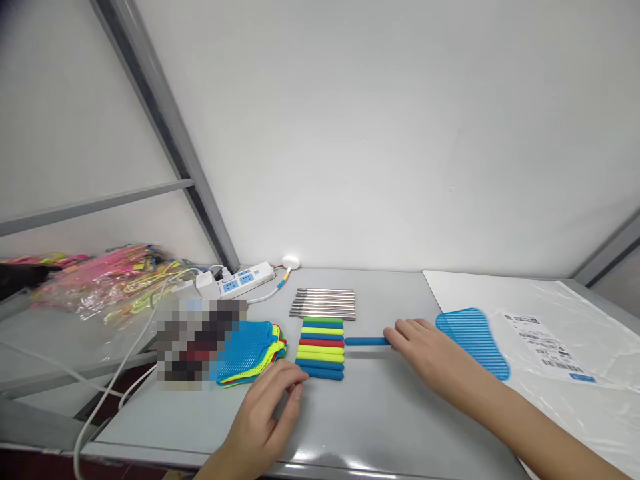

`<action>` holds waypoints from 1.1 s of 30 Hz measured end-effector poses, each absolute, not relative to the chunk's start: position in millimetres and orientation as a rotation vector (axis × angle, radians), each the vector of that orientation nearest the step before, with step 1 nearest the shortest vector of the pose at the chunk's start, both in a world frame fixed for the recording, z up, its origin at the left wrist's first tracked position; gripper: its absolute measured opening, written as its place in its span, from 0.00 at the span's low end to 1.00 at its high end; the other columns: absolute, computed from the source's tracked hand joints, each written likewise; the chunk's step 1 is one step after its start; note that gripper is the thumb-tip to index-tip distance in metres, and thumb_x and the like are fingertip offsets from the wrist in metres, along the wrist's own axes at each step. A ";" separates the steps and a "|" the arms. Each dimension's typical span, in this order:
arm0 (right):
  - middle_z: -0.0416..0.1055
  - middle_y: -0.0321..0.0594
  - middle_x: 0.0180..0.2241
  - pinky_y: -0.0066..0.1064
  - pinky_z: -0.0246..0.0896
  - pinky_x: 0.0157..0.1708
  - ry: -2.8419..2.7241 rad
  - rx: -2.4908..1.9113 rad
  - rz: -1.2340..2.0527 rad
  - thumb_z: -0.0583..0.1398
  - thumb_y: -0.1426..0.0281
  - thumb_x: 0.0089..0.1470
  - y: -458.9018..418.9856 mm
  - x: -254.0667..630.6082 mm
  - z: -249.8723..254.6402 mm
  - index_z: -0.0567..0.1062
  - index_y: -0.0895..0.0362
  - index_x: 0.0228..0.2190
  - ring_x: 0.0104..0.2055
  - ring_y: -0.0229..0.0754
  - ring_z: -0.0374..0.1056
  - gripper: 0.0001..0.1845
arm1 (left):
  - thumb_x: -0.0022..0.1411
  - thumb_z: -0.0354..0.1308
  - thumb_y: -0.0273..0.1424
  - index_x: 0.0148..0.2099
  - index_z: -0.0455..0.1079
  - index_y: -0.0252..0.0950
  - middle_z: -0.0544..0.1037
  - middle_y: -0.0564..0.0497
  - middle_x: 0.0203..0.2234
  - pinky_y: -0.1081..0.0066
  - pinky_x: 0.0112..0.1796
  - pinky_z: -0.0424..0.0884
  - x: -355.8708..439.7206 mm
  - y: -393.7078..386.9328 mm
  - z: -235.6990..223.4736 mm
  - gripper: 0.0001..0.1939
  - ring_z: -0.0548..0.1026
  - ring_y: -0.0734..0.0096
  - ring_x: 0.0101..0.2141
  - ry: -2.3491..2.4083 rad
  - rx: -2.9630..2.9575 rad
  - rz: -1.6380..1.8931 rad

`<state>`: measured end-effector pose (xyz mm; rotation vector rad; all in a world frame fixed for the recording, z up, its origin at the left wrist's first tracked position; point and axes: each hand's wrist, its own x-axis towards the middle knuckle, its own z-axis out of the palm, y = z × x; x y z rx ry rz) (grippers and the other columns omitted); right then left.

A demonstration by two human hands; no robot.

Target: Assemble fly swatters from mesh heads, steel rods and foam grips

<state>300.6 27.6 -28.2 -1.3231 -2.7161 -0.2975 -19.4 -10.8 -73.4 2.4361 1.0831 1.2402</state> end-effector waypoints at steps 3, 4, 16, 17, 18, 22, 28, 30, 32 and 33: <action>0.67 0.39 0.34 0.36 0.56 0.33 -2.726 -1.186 -0.440 0.51 0.83 0.56 -4.8 281.6 -15.5 0.68 0.54 0.44 0.32 0.45 0.64 0.18 | 0.63 0.52 0.21 0.56 0.62 0.33 0.72 0.41 0.45 0.63 0.47 0.66 -14.8 -18.0 -67.3 0.18 0.70 0.61 0.47 1.070 2.549 1.381; 0.67 0.39 0.33 0.36 0.55 0.32 -2.728 -1.148 -0.447 0.52 0.82 0.56 -14.6 273.5 -12.4 0.68 0.54 0.45 0.31 0.45 0.63 0.17 | 0.63 0.53 0.22 0.57 0.62 0.32 0.71 0.40 0.47 0.61 0.49 0.65 -10.3 -21.9 -63.5 0.20 0.69 0.60 0.48 1.063 2.606 1.403; 0.69 0.33 0.25 0.31 0.45 0.23 -2.678 -1.318 0.455 0.49 0.63 0.67 -27.4 231.6 7.6 0.65 0.53 0.29 0.23 0.39 0.63 0.15 | 0.62 0.57 0.23 0.45 0.70 0.35 0.72 0.52 0.25 0.60 0.38 0.58 25.9 -34.3 -34.0 0.09 0.65 0.67 0.28 1.243 3.075 0.999; 0.69 0.32 0.25 0.30 0.46 0.23 -2.668 -1.350 0.578 0.48 0.64 0.68 -24.6 232.3 13.7 0.65 0.53 0.28 0.23 0.38 0.64 0.16 | 0.63 0.57 0.25 0.46 0.69 0.36 0.72 0.52 0.26 0.60 0.38 0.58 22.7 -32.2 -30.3 0.09 0.65 0.67 0.28 1.218 3.094 0.993; 0.70 0.32 0.24 0.29 0.46 0.23 -2.658 -1.366 0.685 0.48 0.64 0.68 -22.4 232.8 19.6 0.65 0.52 0.28 0.24 0.38 0.64 0.16 | 0.65 0.56 0.27 0.46 0.69 0.36 0.72 0.52 0.26 0.60 0.38 0.58 19.7 -30.3 -26.3 0.07 0.66 0.66 0.28 1.196 3.108 0.994; 0.70 0.30 0.25 0.28 0.48 0.25 -2.659 -1.323 0.750 0.47 0.66 0.68 -20.4 230.8 32.3 0.65 0.52 0.29 0.25 0.37 0.65 0.16 | 0.69 0.53 0.34 0.42 0.69 0.36 0.71 0.53 0.25 0.62 0.37 0.57 11.0 -26.0 -12.2 0.07 0.66 0.67 0.28 1.141 3.139 1.000; 0.69 0.33 0.26 0.32 0.40 0.25 -2.812 -1.111 0.063 0.53 0.78 0.59 -32.5 226.5 16.6 0.64 0.52 0.31 0.24 0.41 0.63 0.09 | 0.72 0.46 0.35 0.36 0.65 0.37 0.70 0.54 0.22 0.65 0.25 0.48 4.0 -35.4 -13.9 0.12 0.64 0.68 0.21 1.158 3.051 0.859; 0.68 0.33 0.27 0.33 0.40 0.25 -2.838 -1.040 -0.060 0.54 0.82 0.54 -37.2 227.6 9.6 0.63 0.52 0.31 0.24 0.42 0.62 0.11 | 0.72 0.44 0.34 0.35 0.64 0.38 0.70 0.54 0.22 0.65 0.24 0.44 3.4 -42.3 -16.0 0.13 0.63 0.69 0.20 1.174 2.964 0.711; 0.68 0.33 0.27 0.33 0.40 0.25 -2.845 -0.990 -0.156 0.54 0.83 0.50 -41.5 229.4 3.5 0.62 0.52 0.31 0.24 0.43 0.61 0.13 | 0.72 0.44 0.35 0.35 0.63 0.38 0.71 0.55 0.21 0.65 0.23 0.43 3.9 -49.8 -15.5 0.13 0.62 0.69 0.19 1.213 2.825 0.546; 0.67 0.33 0.27 0.33 0.40 0.26 -2.844 -0.965 -0.205 0.55 0.83 0.49 -43.3 230.3 0.8 0.62 0.52 0.31 0.23 0.43 0.61 0.13 | 0.72 0.43 0.36 0.35 0.63 0.39 0.71 0.55 0.21 0.65 0.23 0.42 4.4 -53.2 -14.1 0.14 0.62 0.70 0.19 1.236 2.729 0.478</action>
